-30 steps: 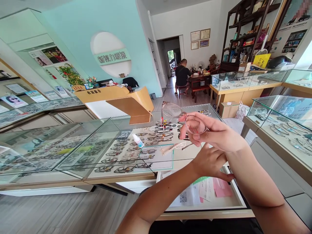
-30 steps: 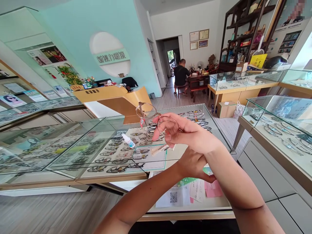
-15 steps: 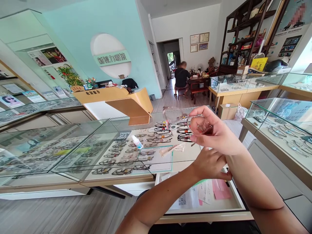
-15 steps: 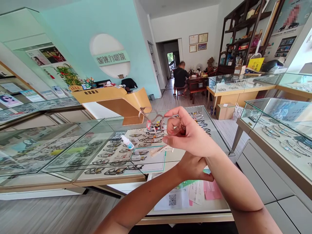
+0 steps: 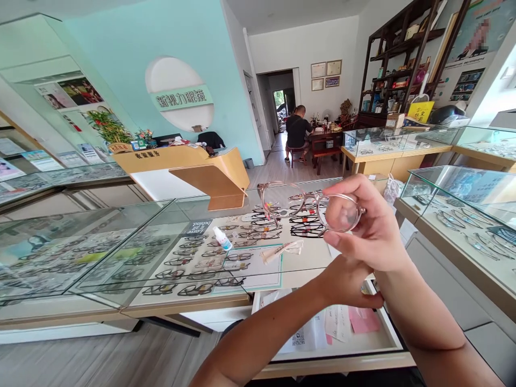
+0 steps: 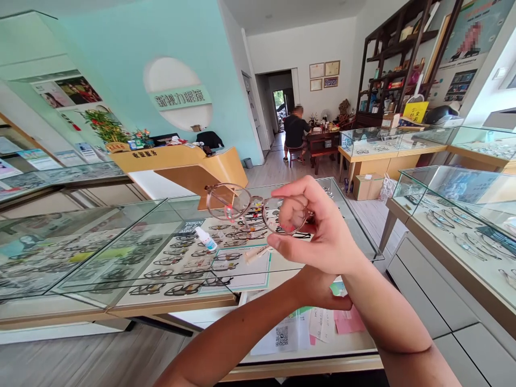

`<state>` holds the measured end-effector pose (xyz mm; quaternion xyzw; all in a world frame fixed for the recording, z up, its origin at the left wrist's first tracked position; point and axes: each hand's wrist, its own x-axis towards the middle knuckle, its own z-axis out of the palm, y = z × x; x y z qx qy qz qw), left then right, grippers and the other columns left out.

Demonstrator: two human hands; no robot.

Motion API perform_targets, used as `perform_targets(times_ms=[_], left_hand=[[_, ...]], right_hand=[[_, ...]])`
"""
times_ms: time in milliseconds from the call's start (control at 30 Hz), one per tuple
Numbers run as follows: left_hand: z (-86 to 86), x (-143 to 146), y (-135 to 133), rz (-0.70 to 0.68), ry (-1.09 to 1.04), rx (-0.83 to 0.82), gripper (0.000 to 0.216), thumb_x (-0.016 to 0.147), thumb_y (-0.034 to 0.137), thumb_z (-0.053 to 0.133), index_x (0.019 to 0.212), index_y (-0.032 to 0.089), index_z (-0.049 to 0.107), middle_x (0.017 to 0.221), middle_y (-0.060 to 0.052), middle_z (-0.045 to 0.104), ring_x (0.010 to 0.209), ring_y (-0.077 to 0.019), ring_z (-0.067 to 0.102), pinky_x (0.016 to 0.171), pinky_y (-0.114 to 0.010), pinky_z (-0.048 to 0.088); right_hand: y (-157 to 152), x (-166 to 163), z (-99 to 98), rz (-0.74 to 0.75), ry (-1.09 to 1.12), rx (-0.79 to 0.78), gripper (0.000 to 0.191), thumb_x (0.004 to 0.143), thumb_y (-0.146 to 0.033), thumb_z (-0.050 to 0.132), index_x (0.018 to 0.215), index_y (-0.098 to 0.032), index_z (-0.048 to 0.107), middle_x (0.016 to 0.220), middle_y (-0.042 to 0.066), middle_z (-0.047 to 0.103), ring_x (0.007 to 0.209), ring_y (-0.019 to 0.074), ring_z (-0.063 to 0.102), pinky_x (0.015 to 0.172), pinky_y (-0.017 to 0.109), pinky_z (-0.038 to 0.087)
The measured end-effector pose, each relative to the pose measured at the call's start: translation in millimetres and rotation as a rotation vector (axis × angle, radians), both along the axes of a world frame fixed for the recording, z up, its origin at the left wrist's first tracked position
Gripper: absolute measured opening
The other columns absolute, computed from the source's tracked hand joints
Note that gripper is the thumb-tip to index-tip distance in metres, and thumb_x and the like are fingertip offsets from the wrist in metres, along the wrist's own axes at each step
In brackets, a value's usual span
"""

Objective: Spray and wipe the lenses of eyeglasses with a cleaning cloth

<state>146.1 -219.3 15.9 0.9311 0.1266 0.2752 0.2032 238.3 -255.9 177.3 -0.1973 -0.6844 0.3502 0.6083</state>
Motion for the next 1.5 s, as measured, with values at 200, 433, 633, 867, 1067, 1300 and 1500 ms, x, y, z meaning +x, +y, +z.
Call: perform_targets(times_ms=[200,433,633,867,1067,1300,1500], left_hand=[[-15.5,17,-13,-0.028,-0.24,-0.542,0.017,0.09,0.029,0.075,0.103,0.018,0.074,0.103,-0.008,0.08,0.098,-0.0267,0.077,0.09,-0.038,0.061],[-22.9,47,-53,0.117,-0.565,-1.441,0.038,0.082,0.048,0.084,0.1,0.017,0.071,0.087,-0.006,0.07,0.08,-0.0195,0.063,0.075,-0.034,0.053],[4.7,40,-83,0.174,-0.738,-1.781,0.03,0.07,0.03,0.087,0.093,0.016,0.072,0.084,-0.003,0.061,0.074,-0.013,0.049,0.071,-0.028,0.038],[25.7,30,-83,0.127,-0.752,-1.611,0.045,0.068,0.038,0.093,0.101,0.016,0.073,0.104,-0.007,0.069,0.099,-0.0197,0.059,0.093,-0.033,0.043],[6.4,33,-71,0.209,-0.47,-1.505,0.075,0.053,0.042,0.108,0.11,0.016,0.068,0.111,-0.01,0.071,0.105,-0.027,0.065,0.097,-0.042,0.05],[-1.1,34,-76,0.276,-0.629,-1.196,0.067,0.063,0.05,0.105,0.103,0.019,0.061,0.109,-0.008,0.068,0.1,-0.0227,0.064,0.094,-0.039,0.053],[1.5,31,-75,0.275,-0.523,-0.994,0.091,0.056,0.047,0.11,0.121,0.023,0.05,0.13,-0.012,0.061,0.109,-0.0257,0.063,0.095,-0.042,0.054]], right_hand=[[7,8,4.3,0.022,0.07,0.023,0.046,0.089,-0.053,0.086,0.124,-0.029,0.069,0.076,-0.002,0.052,0.063,0.0177,0.046,0.055,0.033,0.039],[13,8,1.8,-0.181,0.028,0.119,0.041,0.091,-0.036,0.085,0.127,-0.032,0.067,0.08,-0.002,0.053,0.068,0.0181,0.046,0.058,0.033,0.036],[25,19,1.1,-0.413,-0.102,0.245,0.045,0.09,-0.029,0.085,0.13,-0.032,0.063,0.08,-0.004,0.053,0.069,0.0175,0.047,0.062,0.033,0.037],[34,28,4.8,-0.558,-0.072,0.439,0.044,0.086,-0.025,0.081,0.126,-0.029,0.064,0.077,-0.005,0.053,0.066,0.0154,0.048,0.06,0.032,0.041],[42,18,-4.5,-0.535,-0.145,0.436,0.047,0.089,-0.025,0.077,0.131,-0.029,0.059,0.078,-0.007,0.051,0.063,0.0127,0.046,0.052,0.027,0.035],[49,16,-7.8,-0.57,-0.174,0.433,0.047,0.089,-0.023,0.076,0.132,-0.029,0.057,0.079,-0.008,0.051,0.066,0.0124,0.047,0.06,0.029,0.041],[52,12,-11.0,-0.598,-0.18,0.409,0.047,0.089,-0.023,0.075,0.132,-0.029,0.056,0.079,-0.008,0.051,0.066,0.0125,0.047,0.06,0.029,0.04]])
